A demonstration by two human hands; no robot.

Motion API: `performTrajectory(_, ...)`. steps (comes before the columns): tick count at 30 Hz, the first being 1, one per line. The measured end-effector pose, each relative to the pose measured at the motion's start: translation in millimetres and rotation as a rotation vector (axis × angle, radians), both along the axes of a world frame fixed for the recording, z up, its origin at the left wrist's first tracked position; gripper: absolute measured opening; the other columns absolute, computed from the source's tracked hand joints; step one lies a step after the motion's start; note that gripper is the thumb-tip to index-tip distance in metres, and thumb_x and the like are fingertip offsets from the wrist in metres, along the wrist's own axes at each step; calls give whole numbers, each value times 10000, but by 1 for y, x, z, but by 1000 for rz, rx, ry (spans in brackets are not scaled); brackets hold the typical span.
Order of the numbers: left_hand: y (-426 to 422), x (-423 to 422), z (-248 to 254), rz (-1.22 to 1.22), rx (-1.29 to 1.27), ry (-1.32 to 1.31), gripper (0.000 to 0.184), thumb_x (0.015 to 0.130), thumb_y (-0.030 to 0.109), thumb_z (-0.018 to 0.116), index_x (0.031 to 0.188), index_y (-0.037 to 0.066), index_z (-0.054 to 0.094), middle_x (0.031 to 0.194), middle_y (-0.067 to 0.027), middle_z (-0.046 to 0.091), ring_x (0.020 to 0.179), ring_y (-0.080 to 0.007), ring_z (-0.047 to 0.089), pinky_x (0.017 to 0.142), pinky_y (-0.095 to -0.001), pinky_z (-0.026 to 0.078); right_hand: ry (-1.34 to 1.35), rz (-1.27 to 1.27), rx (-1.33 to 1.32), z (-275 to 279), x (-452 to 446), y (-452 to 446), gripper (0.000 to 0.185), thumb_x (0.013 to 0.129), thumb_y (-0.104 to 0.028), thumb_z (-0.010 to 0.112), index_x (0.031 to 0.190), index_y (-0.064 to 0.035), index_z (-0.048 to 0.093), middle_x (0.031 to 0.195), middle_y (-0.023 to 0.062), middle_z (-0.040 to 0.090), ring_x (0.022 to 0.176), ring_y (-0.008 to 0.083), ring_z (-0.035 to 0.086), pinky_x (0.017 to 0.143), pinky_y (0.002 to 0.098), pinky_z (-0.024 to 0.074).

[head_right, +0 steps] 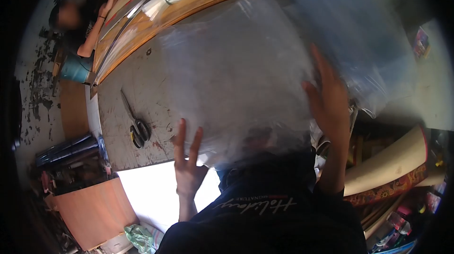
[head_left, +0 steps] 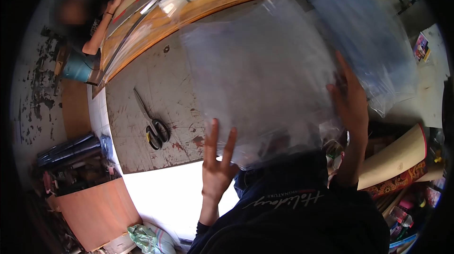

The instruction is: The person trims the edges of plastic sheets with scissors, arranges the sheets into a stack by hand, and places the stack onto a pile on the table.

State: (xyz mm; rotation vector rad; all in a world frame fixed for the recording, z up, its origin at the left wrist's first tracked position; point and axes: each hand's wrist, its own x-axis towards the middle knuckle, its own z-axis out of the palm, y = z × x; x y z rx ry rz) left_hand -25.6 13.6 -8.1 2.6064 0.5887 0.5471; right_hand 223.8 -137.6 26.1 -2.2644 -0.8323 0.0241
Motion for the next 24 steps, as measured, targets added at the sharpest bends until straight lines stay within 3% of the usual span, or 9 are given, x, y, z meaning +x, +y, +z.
performTrajectory(3,18,6,9,-33,52,89,756,535,-109,591,1240,143,485,1413,-137,241,1287,-406,220,959,-514,388,-11,28,105,-10,6,13,521,762,-25,571,1259,-84,426,1214,172,488,1100,360,472,901,392,384)
performTrajectory(5,23,13,7,-9,63,271,768,558,-60,667,1262,164,460,1437,-160,144,1300,-404,176,965,-518,378,-109,54,48,-22,8,22,463,760,10,546,1207,-92,483,1178,162,511,1058,347,498,869,383,397)
performTrajectory(6,23,13,9,-8,66,271,768,558,-60,667,1262,164,460,1437,-160,144,1300,-404,176,965,-518,378,-109,55,52,-22,8,26,463,760,10,546,1207,-92,483,1178,162,511,1058,347,498,869,383,397)
performTrajectory(8,26,15,11,-44,-162,146,868,535,96,801,1301,177,400,1443,-190,6,1307,-414,115,946,-526,394,-44,146,166,-21,10,32,432,771,20,531,1185,-102,501,1124,168,538,1017,341,517,842,380,406)
performTrajectory(12,26,17,5,-79,-154,130,1047,444,258,858,1340,174,323,1429,-215,-80,1289,-440,133,918,-521,420,-6,110,227,-27,18,47,407,787,19,522,1179,-89,503,1090,186,551,1003,343,527,836,377,412)
performTrajectory(14,29,20,-4,76,-131,20,1128,404,302,855,1361,173,271,1424,-223,-86,1262,-468,176,899,-519,435,-65,97,238,-36,27,53,363,815,-63,540,1176,-63,499,1079,185,561,994,350,532,840,384,413)
performTrajectory(16,26,21,3,91,-157,4,1125,439,266,860,1374,179,240,1421,-233,-86,1240,-480,222,893,-515,439,-32,136,233,-26,28,49,377,820,-124,553,1183,-47,487,1088,194,554,1007,355,524,854,391,404)
performTrajectory(20,22,22,7,164,-218,37,1037,525,199,832,1374,170,238,1383,-313,71,1213,-497,274,871,-521,444,-55,126,82,-17,17,35,491,818,-287,586,1206,-18,453,1130,228,518,1052,381,488,893,407,378)
performTrajectory(24,22,13,6,126,-234,187,1008,555,173,809,1374,144,222,1308,-371,215,1168,-512,342,873,-517,439,-129,79,90,-19,-8,16,506,828,-294,581,1222,-11,434,1136,236,501,1058,394,475,898,416,368)
